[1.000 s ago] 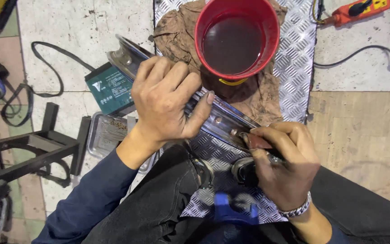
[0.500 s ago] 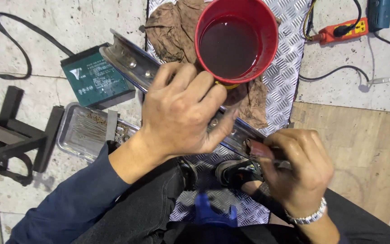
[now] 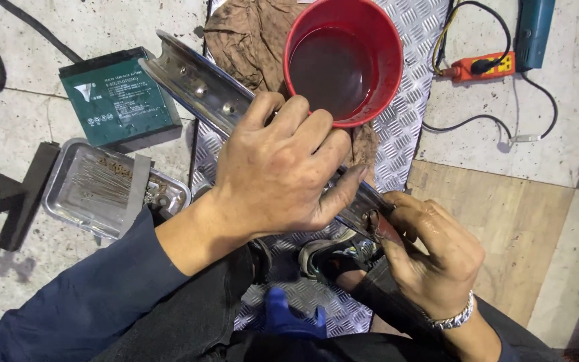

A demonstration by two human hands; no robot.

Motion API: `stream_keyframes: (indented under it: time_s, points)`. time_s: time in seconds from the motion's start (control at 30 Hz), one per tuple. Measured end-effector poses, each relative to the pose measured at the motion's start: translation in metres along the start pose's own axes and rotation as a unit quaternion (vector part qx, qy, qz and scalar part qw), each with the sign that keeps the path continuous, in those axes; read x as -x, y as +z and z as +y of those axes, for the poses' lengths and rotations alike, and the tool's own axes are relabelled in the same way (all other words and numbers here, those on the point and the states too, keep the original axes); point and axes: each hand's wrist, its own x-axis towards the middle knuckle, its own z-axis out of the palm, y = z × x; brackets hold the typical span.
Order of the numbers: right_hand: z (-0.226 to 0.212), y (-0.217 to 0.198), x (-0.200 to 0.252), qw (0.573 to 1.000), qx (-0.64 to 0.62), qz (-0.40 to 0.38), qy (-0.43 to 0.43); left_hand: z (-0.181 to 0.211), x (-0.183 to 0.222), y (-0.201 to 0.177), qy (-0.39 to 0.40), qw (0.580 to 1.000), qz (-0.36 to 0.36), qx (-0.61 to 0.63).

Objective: Cleaning a motorcycle rim by sanding the surface with sandpaper and using a small tool to clear the spoke holes.

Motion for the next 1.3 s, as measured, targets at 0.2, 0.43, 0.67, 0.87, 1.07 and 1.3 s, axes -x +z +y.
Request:
stream_keyframes:
  time_s: [0.2, 0.43, 0.67, 0.87, 1.07, 1.3]
  points:
    - [0.005, 0.014, 0.010, 0.998, 0.027, 0.040, -0.027, 0.001, 0.000, -0.001, -0.004, 1.000, 0.018, 0.012]
    - [0.009, 0.009, 0.011, 1.000, -0.005, 0.011, -0.023, 0.005, 0.000, 0.001, -0.012, 0.999, 0.024, 0.040]
    - [0.008, 0.028, 0.017, 0.995, 0.015, 0.100, -0.011, 0.006, 0.001, 0.001, -0.016, 0.999, 0.032, 0.022]
    - [0.007, 0.036, 0.017, 0.990, 0.036, 0.134, -0.024, 0.007, 0.002, 0.002, -0.021, 0.999, 0.029, 0.020]
    - [0.008, 0.034, 0.016, 0.991, 0.022, 0.124, -0.038, 0.006, 0.004, -0.001, -0.023, 1.000, 0.007, 0.009]
    - [0.009, 0.024, 0.011, 0.997, -0.007, 0.076, -0.021, 0.004, 0.005, -0.003, -0.034, 0.999, 0.019, 0.027]
